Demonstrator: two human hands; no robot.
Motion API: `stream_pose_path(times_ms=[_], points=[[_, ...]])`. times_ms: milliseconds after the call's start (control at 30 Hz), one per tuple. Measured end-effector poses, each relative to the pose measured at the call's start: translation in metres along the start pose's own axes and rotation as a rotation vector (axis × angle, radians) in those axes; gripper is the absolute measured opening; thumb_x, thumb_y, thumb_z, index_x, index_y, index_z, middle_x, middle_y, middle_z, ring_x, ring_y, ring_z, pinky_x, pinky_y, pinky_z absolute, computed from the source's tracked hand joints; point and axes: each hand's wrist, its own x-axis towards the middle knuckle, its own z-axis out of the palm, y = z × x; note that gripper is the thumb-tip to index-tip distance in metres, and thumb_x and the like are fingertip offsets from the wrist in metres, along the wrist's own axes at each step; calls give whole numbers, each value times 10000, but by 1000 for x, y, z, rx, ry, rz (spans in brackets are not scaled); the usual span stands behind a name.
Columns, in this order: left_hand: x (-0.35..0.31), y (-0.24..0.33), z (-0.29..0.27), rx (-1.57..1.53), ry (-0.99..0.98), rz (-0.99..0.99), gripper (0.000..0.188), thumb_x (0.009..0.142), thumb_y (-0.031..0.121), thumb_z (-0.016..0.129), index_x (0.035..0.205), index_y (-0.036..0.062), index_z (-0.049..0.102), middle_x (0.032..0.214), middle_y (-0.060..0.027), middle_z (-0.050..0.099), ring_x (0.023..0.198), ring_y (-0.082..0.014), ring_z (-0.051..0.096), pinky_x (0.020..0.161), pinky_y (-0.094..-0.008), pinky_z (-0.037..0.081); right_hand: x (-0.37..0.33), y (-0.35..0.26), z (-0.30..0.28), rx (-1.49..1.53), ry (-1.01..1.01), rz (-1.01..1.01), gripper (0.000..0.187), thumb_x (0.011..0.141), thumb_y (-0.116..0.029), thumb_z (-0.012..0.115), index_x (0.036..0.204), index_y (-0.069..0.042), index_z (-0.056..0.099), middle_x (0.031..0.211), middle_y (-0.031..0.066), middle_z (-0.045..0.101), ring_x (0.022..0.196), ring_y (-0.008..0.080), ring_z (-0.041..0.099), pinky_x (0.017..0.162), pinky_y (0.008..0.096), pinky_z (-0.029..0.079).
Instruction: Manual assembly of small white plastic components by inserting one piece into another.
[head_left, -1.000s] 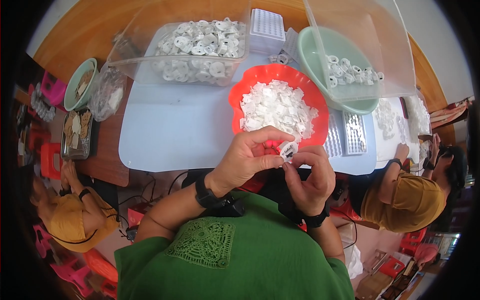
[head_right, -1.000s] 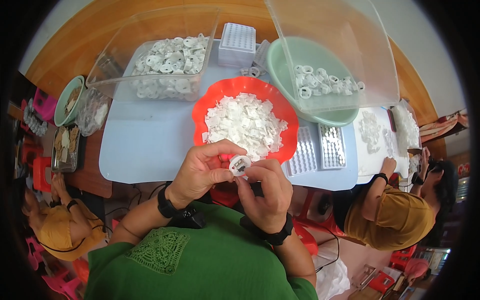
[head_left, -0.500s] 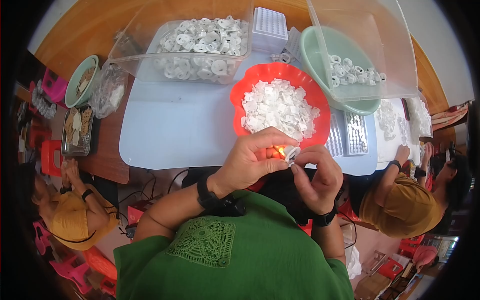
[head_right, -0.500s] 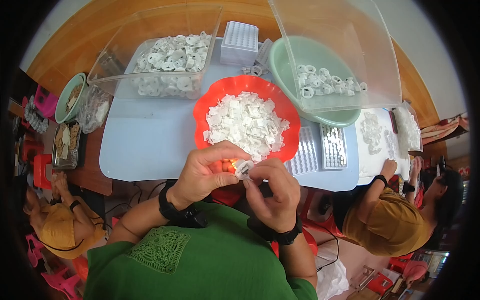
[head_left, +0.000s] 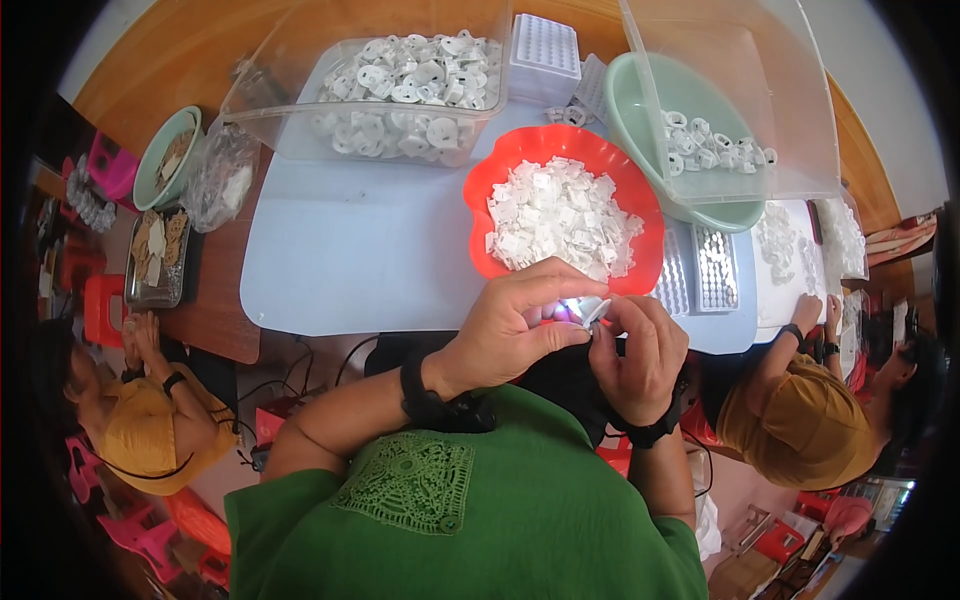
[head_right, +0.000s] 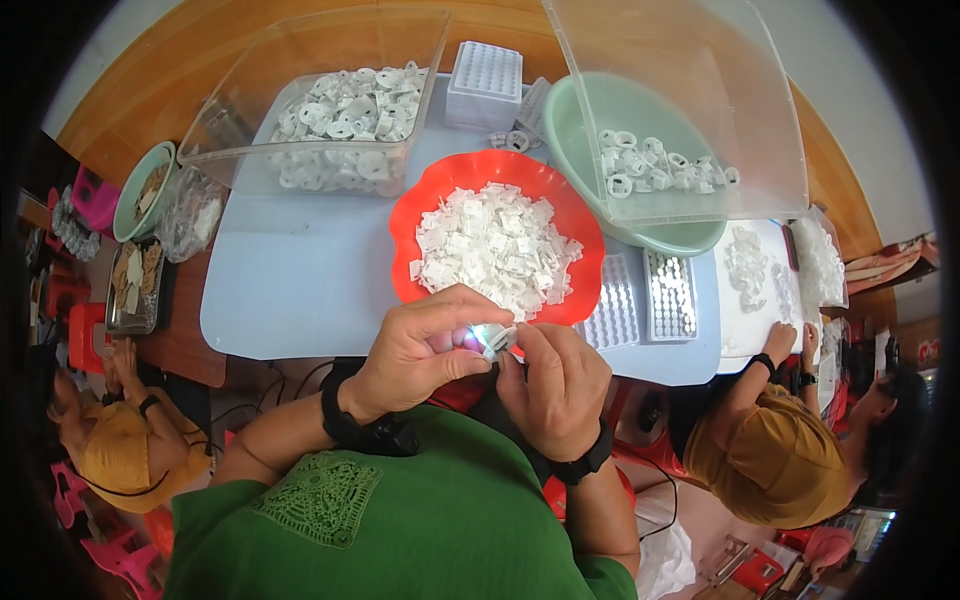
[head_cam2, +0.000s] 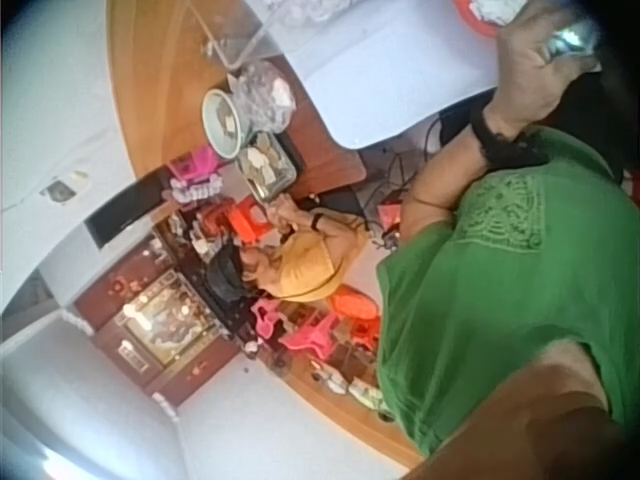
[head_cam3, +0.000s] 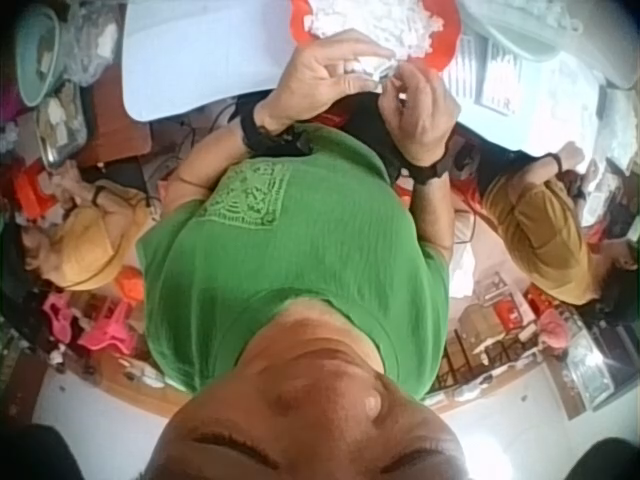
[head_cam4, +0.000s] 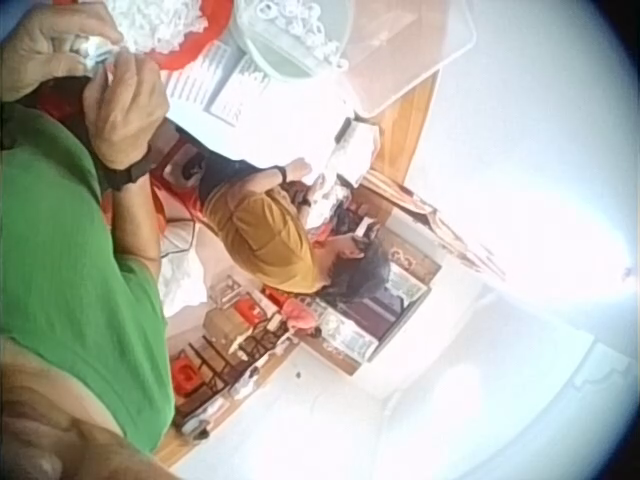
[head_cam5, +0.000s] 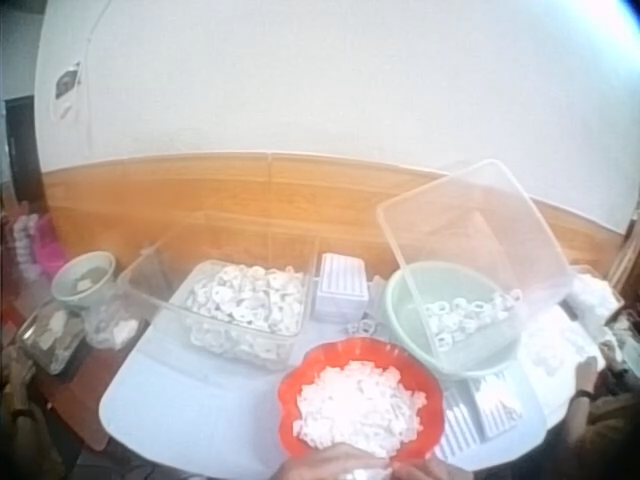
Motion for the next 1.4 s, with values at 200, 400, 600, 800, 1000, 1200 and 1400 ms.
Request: stream_pose_path(times_ms=[200,400,600,800,1000,1200,1400], points=[[1,-2,4,-179,-7,-57,360,814,-55,663,1166,11,624,1008,-26,573,845,-82,546,755,-218,471,-3,3,2,-22,-2,3,352,654,49,698,977,11,564,817,134,598,628,275,590,504,349,460],[4,2,-5,-347,27,-91,397,826,-81,631,1213,-19,569,1040,-59,587,895,-104,577,782,-243,501,4,6,-11,359,-15,292,229,769,5,681,977,19,587,784,98,604,645,186,597,574,294,474],[3,7,-64,-572,259,-181,368,894,109,601,1226,-34,536,970,-73,620,834,-127,585,691,-238,478,29,30,-30,371,-197,658,119,834,-47,663,887,35,596,725,97,588,622,175,572,583,277,449],[-7,-2,-77,-739,241,-169,337,890,53,598,1216,-13,547,1008,-76,641,817,-119,606,700,-245,507,58,54,-3,143,-587,295,143,741,-36,645,873,3,606,837,181,608,792,369,607,704,430,478],[-13,-8,-81,-801,249,-196,346,883,34,600,1223,-4,545,1040,-83,639,818,-121,610,695,-243,510,77,56,36,88,-804,216,170,734,-47,637,902,-33,627,895,167,621,859,356,612,766,434,485],[-18,-5,-78,-787,228,-252,422,888,45,611,1294,10,503,1072,-103,630,816,-120,617,682,-225,495,85,57,58,40,-854,45,144,726,-64,654,870,-52,642,855,132,626,773,319,621,694,425,487],[-20,-11,-74,-787,218,-218,400,904,35,582,1298,7,513,1107,-104,627,831,-127,621,719,-240,510,76,62,48,68,-736,22,81,774,-85,657,827,-24,645,820,142,615,773,331,621,675,439,479]])
